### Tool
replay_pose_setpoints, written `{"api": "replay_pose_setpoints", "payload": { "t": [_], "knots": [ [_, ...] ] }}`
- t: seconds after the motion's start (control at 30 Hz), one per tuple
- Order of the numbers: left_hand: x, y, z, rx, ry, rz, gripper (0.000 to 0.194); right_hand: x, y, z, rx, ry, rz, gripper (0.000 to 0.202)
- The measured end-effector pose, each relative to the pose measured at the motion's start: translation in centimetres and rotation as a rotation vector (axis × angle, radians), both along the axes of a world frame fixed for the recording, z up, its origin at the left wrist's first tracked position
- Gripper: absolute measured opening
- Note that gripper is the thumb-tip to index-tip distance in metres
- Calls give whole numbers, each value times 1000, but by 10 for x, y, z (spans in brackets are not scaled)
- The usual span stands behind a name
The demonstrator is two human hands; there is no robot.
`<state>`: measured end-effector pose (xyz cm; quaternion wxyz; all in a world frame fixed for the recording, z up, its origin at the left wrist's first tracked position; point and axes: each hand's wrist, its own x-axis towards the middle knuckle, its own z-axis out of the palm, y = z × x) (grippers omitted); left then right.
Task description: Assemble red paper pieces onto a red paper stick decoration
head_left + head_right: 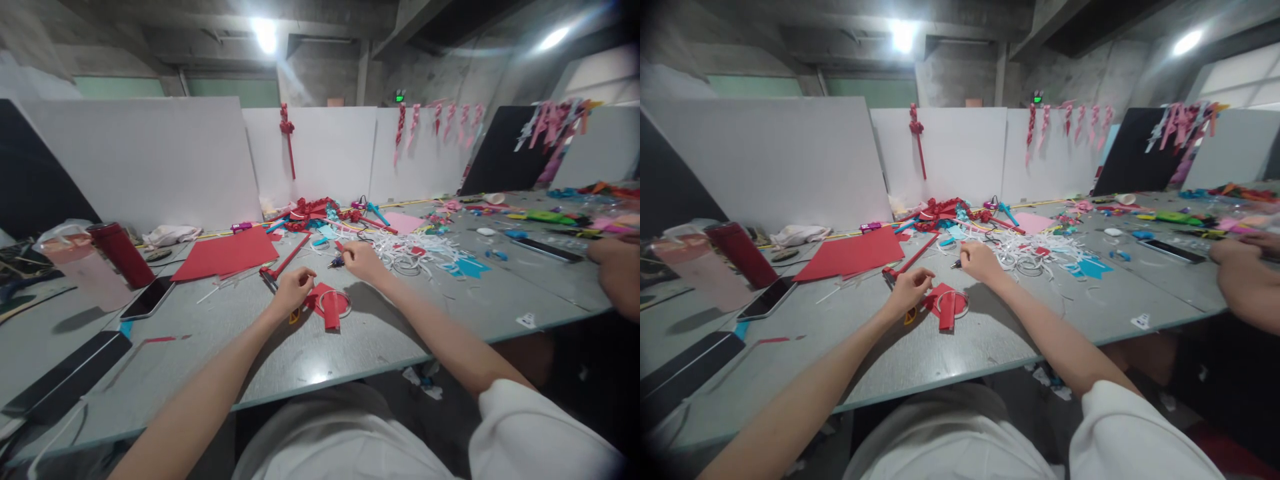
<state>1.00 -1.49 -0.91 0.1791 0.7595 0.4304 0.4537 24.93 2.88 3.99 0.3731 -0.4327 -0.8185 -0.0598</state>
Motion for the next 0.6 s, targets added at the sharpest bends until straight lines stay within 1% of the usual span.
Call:
{"api": "replay_pose_setpoints", "payload": {
  "t": [0.07,0.13,0.17,0.2,0.23,0.3,0.37,0.5,0.6],
  "knots": [
    [-1,1,-1,-3,7,1,20,14,8,3,48,-38,-207,25],
    [-1,1,-1,-5,14,0,21,31,16,2,102,-39,-489,32],
    [-1,1,-2,-6,17,-2,21,39,19,0,95,-45,-594,35],
    [-1,1,-2,-9,20,-5,21,46,23,-2,64,-63,-662,37],
    [-1,1,-2,-11,25,-7,21,52,26,-5,21,-91,-700,38],
    [0,0,-1,-9,50,-14,21,57,32,-9,-56,-150,-710,38],
    [1,0,-1,10,108,-36,19,53,34,-10,-108,-177,-665,35],
    [3,0,-2,81,287,-150,13,26,27,-8,-160,-189,-456,33],
    [3,0,-4,62,403,-203,19,5,16,-8,-144,-195,-331,34]
  ]
}}
